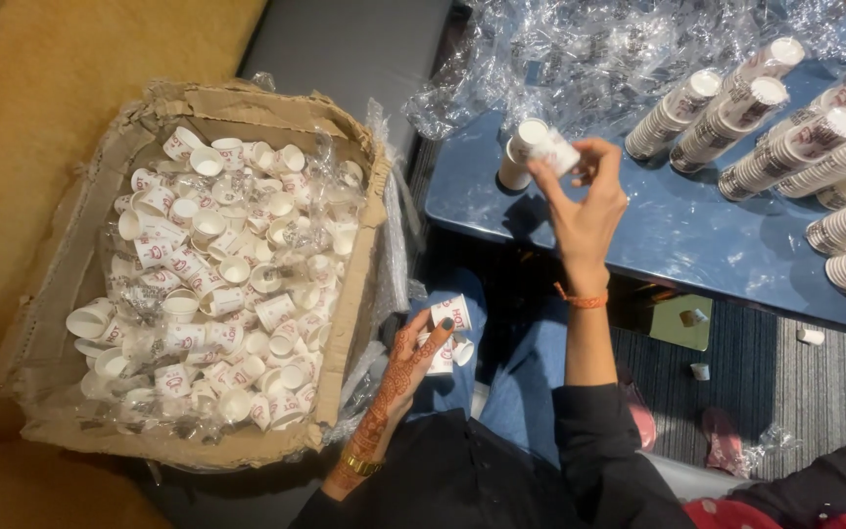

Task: The recorder sorts small paper cups from a large cardboard box and stacks them on a table.

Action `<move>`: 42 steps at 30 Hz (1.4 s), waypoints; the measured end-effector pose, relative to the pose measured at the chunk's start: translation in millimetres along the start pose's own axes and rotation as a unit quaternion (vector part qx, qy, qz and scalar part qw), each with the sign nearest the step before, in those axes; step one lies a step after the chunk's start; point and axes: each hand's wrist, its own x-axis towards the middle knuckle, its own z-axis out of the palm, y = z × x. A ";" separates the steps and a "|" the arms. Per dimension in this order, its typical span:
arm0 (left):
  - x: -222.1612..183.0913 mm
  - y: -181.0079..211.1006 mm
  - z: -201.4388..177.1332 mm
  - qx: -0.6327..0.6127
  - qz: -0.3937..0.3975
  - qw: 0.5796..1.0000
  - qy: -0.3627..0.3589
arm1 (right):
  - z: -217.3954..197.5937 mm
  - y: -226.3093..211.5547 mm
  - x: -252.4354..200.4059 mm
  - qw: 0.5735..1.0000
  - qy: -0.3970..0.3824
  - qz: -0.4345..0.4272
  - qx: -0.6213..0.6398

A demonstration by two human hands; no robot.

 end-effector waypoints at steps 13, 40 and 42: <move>-6.2 10.3 -1.7 -0.002 0.000 1.000 -0.016 | 47.6 35.3 40.8 0.972 -0.097 -0.138 -0.163; -24.4 48.5 23.1 0.104 0.063 0.977 -0.175 | -44.7 7.5 -166.5 0.880 -0.359 0.226 0.213; -25.4 51.9 23.3 0.119 0.053 0.978 -0.165 | -50.6 9.6 -169.0 0.888 -0.365 0.224 0.169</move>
